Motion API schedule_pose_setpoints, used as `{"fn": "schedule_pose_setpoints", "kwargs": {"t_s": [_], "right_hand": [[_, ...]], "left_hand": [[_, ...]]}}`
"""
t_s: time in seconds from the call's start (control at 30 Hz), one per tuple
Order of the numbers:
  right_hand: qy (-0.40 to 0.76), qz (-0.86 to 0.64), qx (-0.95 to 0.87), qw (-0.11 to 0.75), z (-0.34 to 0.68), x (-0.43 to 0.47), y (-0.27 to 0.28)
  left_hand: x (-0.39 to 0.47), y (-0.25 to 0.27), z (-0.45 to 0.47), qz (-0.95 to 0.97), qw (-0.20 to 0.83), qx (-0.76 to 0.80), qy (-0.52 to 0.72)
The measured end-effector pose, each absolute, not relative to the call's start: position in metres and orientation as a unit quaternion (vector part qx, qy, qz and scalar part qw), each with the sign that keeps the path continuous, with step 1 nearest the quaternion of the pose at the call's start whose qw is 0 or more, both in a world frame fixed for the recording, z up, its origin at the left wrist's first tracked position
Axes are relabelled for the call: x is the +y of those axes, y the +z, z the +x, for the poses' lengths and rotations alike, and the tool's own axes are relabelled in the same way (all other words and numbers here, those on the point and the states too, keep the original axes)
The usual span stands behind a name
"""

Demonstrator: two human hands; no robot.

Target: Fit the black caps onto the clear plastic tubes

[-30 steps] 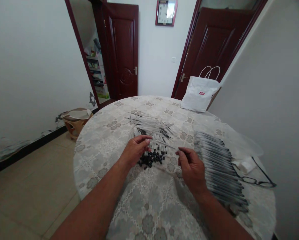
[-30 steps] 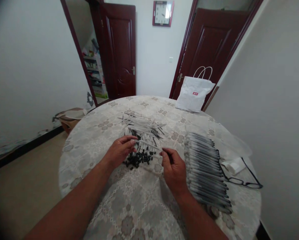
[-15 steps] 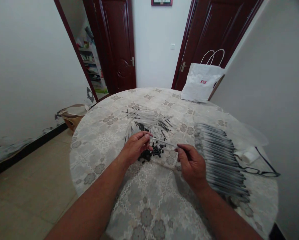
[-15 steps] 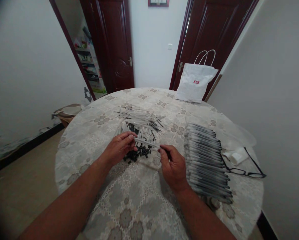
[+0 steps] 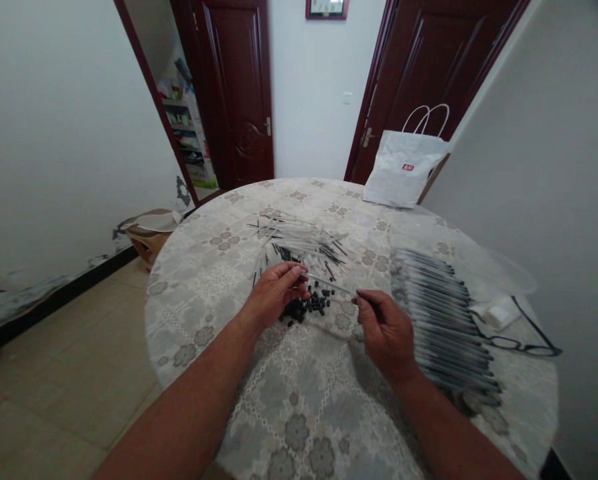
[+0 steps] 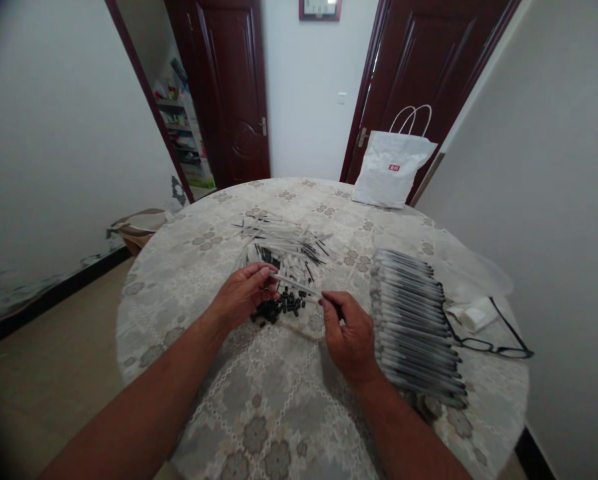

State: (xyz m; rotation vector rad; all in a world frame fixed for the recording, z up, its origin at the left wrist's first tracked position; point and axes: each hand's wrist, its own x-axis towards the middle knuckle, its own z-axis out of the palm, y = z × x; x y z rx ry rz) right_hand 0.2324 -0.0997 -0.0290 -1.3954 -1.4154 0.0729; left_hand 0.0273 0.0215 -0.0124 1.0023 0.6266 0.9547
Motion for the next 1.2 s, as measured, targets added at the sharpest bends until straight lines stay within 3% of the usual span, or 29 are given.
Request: {"fn": "schedule_pose_setpoints", "kwargs": {"t_s": [0.67,0.8,0.97,1.03,1.2], "right_hand": [[-0.058,-0.549,-0.702,0.449,0.238,-0.095,-0.032],[0.005,-0.589,-0.665,0.458,0.232,-0.098,-0.027],[0.244,-0.611,-0.55,0.514,0.224,-0.097,-0.023],[0.281,-0.605,-0.535,0.518,0.224,-0.095,-0.02],[0.079,-0.621,-0.668,0.403,0.226,-0.093,-0.005]], "left_hand": [[0.025,-0.017,0.026,0.464,0.735,0.274,0.411],[0.024,-0.019,0.028,0.461,0.729,0.282,0.419],[0.022,-0.017,0.032,0.473,0.717,0.292,0.421],[0.021,-0.016,0.032,0.491,0.7,0.3,0.423],[0.019,-0.013,0.029,0.584,0.644,0.336,0.361]]}}
